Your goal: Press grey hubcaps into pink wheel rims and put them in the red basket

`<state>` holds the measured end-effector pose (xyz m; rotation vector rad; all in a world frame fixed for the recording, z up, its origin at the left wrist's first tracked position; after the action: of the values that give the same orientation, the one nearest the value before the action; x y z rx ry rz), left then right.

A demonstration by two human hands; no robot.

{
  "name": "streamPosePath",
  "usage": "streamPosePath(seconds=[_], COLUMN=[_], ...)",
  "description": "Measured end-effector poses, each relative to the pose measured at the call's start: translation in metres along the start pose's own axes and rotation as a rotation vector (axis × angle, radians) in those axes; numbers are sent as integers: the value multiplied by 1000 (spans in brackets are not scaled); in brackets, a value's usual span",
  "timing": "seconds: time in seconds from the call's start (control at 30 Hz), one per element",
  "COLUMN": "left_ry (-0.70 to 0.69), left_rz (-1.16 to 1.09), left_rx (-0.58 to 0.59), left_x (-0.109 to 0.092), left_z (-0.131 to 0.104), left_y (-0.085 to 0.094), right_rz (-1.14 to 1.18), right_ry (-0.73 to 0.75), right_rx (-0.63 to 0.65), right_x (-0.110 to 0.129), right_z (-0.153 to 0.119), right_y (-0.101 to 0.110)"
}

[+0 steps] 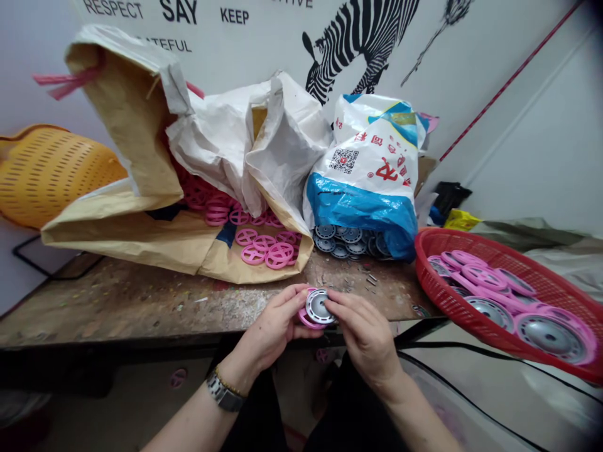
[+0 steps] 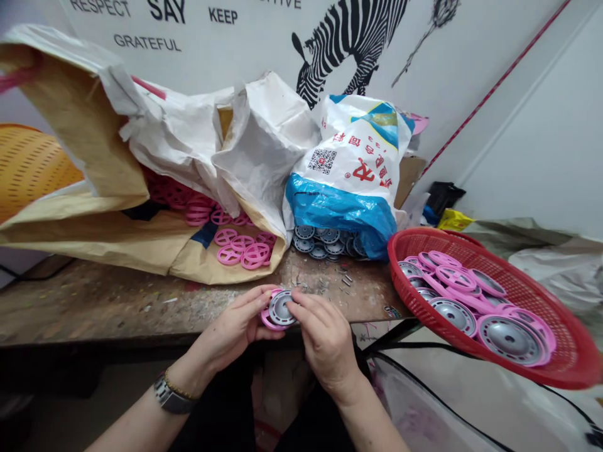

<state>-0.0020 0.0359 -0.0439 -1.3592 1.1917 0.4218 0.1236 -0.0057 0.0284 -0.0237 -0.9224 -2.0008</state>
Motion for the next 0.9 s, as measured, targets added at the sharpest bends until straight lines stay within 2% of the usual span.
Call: streamPosePath(seconds=[0.13,0.37,0.43,0.53,0.63,0.73,0.9], left_ry=[25,-24,-34,-65,-106,-190,-337], left_rz=[13,64,93,176,313,511,864], left_rx=[38,-11,8,44,94,114,106], left_x=[4,9,9,5,1,-6,-19], left_z=[-2,0,0,-3,-6,-10,-17], left_y=[-5,3,1,-3,-10,-16,-26], right_rz=[-47,-18,85,285,494,634,714], right_ry=[29,-50,-159,-451,-668,-756,-839], right_rx=[33,94,83,33,72,120,82], right_x=[3,1,-6,-29,-45,-48,-49], right_z=[-8,-21,-24,-31,-36,-33,-34], right_y=[-11,-24,-22,-19,-28,-35,-35])
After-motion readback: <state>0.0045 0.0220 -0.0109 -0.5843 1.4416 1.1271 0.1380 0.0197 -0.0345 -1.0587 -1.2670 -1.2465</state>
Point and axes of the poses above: each hand's wrist, its own z-axis towards the middle knuckle, its own y-axis out of the back of the hand, x = y × z, the point moved 10 cm from there along z, towards the middle knuckle, and after that the axes turned 3 degrees about x, right-handed, at the moved point
